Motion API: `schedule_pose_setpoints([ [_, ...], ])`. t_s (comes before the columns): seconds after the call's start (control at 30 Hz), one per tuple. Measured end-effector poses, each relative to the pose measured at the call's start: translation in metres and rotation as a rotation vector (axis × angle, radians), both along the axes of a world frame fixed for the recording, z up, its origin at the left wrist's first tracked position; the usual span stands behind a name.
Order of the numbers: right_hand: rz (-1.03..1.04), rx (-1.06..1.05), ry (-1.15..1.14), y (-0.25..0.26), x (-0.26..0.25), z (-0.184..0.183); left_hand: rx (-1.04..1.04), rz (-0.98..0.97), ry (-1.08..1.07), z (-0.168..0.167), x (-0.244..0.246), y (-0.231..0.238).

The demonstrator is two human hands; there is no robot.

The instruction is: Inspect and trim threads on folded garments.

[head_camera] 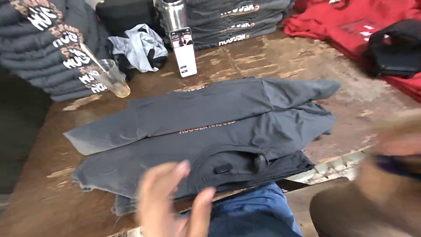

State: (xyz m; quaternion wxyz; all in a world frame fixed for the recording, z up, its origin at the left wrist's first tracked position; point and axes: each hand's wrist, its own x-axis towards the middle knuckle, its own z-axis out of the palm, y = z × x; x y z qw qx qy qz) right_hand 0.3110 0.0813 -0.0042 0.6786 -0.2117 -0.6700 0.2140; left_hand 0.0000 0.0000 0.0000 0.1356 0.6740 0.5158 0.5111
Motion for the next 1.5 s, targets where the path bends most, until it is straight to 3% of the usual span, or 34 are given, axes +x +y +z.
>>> schedule_pose_setpoints([
  [0.07,0.039,-0.195,-0.285,0.01,-0.02,-0.027,-0.188,0.135,0.292,-0.046,0.014,0.025],
  [0.17,-0.166,-0.422,-0.631,0.008,-0.034,-0.074,-0.354,0.25,0.441,-0.088,0.012,0.026],
  [0.23,-0.253,-0.549,-0.733,-0.002,-0.044,-0.086,-0.46,0.242,0.486,-0.074,0.007,0.017],
  [0.33,-0.352,-0.465,-0.631,-0.006,-0.05,-0.098,-0.755,0.217,0.515,-0.034,0.011,0.012],
  [0.4,-0.317,-0.47,-0.618,-0.006,-0.047,-0.094,-0.745,0.247,0.485,-0.025,0.013,0.014],
  [0.47,-0.312,-0.527,-0.691,-0.011,-0.042,-0.084,-0.415,0.306,0.433,-0.044,0.007,0.012],
  [0.53,-0.347,-0.589,-0.778,-0.015,-0.039,-0.078,-0.07,0.277,0.241,-0.07,-0.006,0.014],
  [0.57,-0.364,-0.605,-0.804,-0.016,-0.04,-0.078,0.003,0.22,0.075,-0.078,-0.01,0.016],
  [0.73,-0.3,-0.425,-0.745,-0.014,-0.052,-0.093,-0.195,-0.103,-1.073,-0.081,0.003,0.018],
  [0.83,-0.289,-0.21,-0.669,-0.013,-0.063,-0.099,-0.201,-0.186,-1.313,-0.079,0.003,0.018],
  [0.97,-0.104,-0.126,-0.869,-0.017,-0.074,-0.089,-0.143,-0.265,-1.357,-0.086,0.002,0.016],
  [1.03,0.019,-0.088,-0.925,-0.016,-0.079,-0.093,-0.104,-0.3,-1.28,-0.091,0.003,0.015],
  [1.2,0.321,-0.32,-0.75,-0.019,-0.092,-0.071,0.019,-0.159,-0.946,-0.094,0.015,0.013],
  [1.33,0.204,-0.321,-0.76,-0.019,-0.111,-0.073,0.051,0.039,-0.861,-0.093,0.023,0.012],
  [1.5,-0.027,-0.135,-0.759,-0.017,-0.129,-0.098,0.063,-0.007,-0.812,-0.096,0.02,0.006],
])
